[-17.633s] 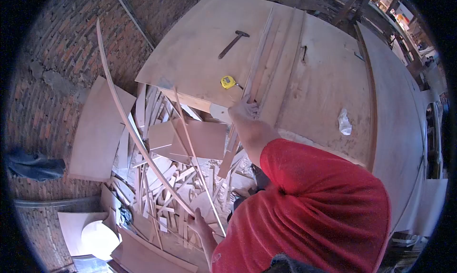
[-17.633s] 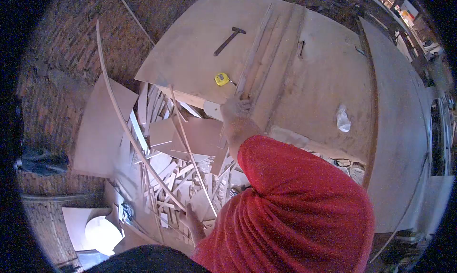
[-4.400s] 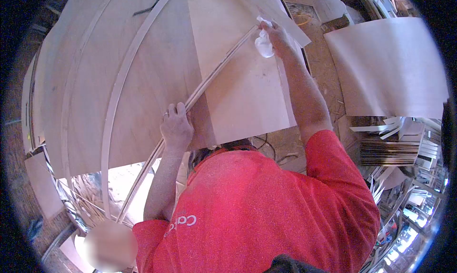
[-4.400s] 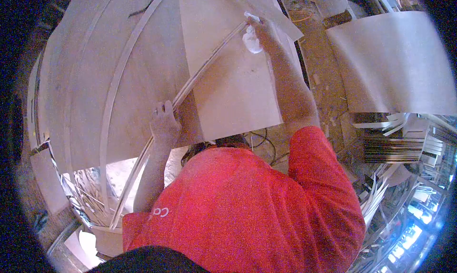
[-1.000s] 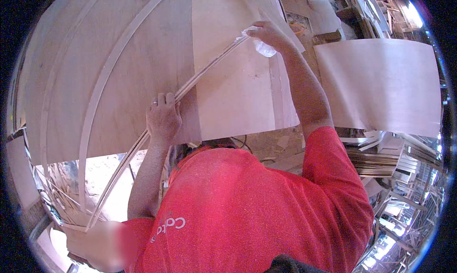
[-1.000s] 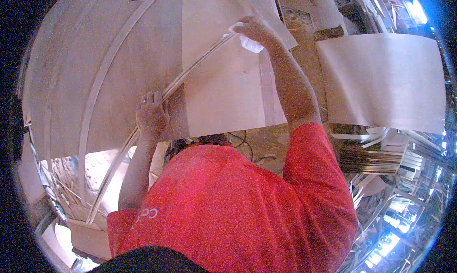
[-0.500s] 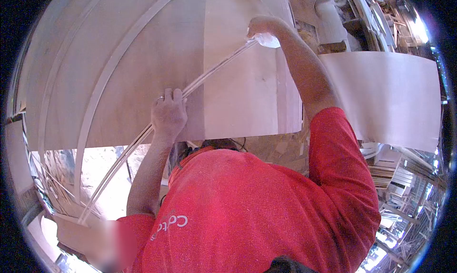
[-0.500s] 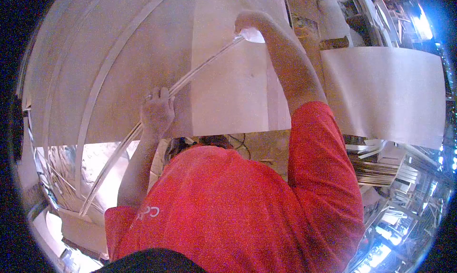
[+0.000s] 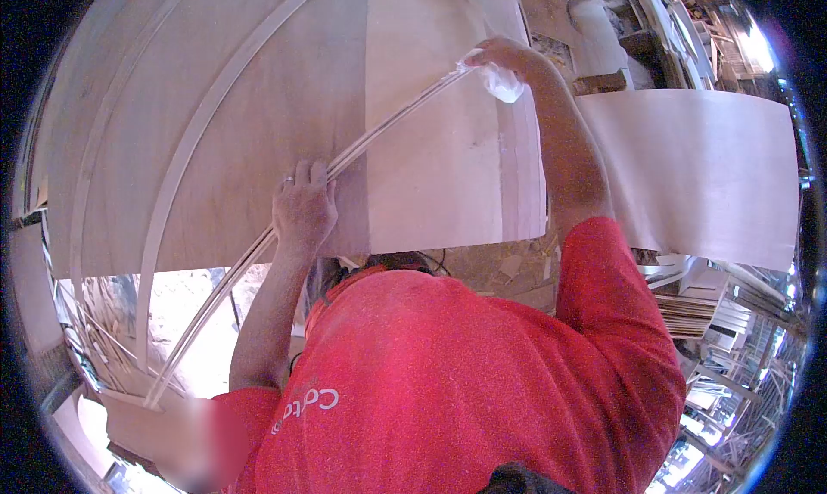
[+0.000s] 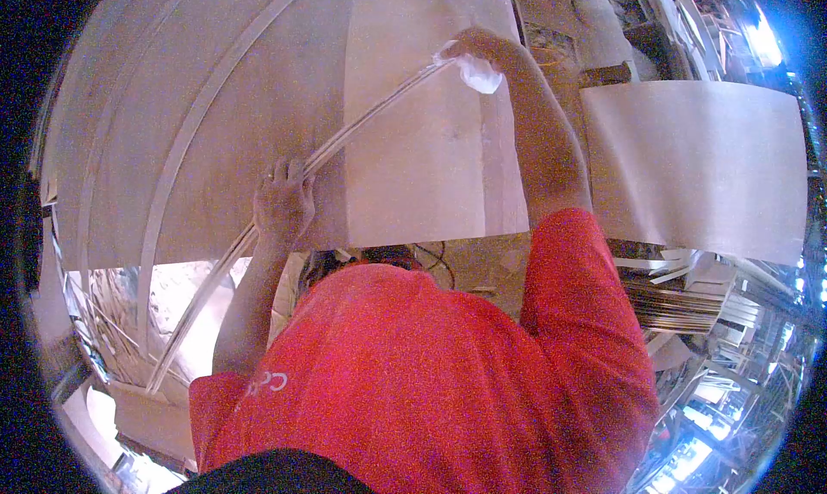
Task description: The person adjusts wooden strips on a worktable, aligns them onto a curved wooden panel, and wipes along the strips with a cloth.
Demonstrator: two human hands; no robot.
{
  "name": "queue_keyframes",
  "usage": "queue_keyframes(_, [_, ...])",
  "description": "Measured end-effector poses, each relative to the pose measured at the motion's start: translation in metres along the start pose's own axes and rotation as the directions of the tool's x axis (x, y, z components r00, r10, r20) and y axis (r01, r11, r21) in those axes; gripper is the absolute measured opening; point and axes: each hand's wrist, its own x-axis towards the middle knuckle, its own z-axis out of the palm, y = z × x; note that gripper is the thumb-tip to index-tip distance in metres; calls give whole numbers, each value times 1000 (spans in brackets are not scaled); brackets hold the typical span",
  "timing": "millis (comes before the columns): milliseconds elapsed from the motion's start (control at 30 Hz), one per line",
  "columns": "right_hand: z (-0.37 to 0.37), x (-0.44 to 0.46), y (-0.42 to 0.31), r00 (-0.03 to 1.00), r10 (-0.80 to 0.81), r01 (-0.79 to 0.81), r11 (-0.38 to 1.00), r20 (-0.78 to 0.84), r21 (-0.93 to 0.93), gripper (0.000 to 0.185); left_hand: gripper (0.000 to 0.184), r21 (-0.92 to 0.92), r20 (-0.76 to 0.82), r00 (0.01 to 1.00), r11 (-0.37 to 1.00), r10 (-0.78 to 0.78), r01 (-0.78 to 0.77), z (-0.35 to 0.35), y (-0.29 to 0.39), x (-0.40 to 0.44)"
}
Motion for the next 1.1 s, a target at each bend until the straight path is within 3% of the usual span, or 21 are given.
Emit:
queue_keyframes(33, [4,-10,6,998,0,12,983,-66,182,53,22,0,-4,1000,1000,2,-2,0,0,1])
queue_keyframes(67, [9,-17,10,997,1,12,983,-71,182,53,23,1,3,1000,1000,8,-8,-1,0,2])
queue_keyframes(133, [24,-36,10,955,-22,158,882,-296,444,45,23,3,10,1000,1000,23,-23,-1,-1,2])
queue_keyframes(167, [28,-47,4,949,123,54,842,-288,537,49,23,8,6,1000,1000,25,-25,-1,-1,3])
queue_keyframes(267, [46,-38,22,917,119,163,760,-382,629,48,24,15,42,999,1000,12,-13,1,0,3])
queue_keyframes(400, [55,-37,20,882,156,158,791,-445,591,47,25,18,49,999,1000,7,-8,1,1,4])
queue_keyframes(467, [57,-43,12,843,173,55,914,-510,402,44,25,19,82,997,1000,-13,11,-4,3,4])
queue_keyframes(600, [55,-44,12,851,193,48,898,-489,438,43,25,32,110,993,999,-39,36,-6,4,4])
queue_keyframes(667, [58,-40,14,802,208,22,926,-560,376,44,25,28,92,995,999,-29,27,-3,3,3])
queue_keyframes(767, [63,-48,8,769,123,34,972,-628,233,45,25,24,83,996,999,-23,21,-2,3,3])
queue_keyframes(900, [67,-69,-21,776,175,28,950,-606,311,43,26,37,72,997,999,-29,27,-2,5,2])
queue_keyframes(967, [67,-91,-45,822,102,46,969,-561,244,43,27,32,78,996,999,-34,32,-1,5,2])
queue_keyframes(1100, [82,-51,0,848,36,165,930,-528,329,41,26,39,123,990,997,-64,59,-3,5,5])
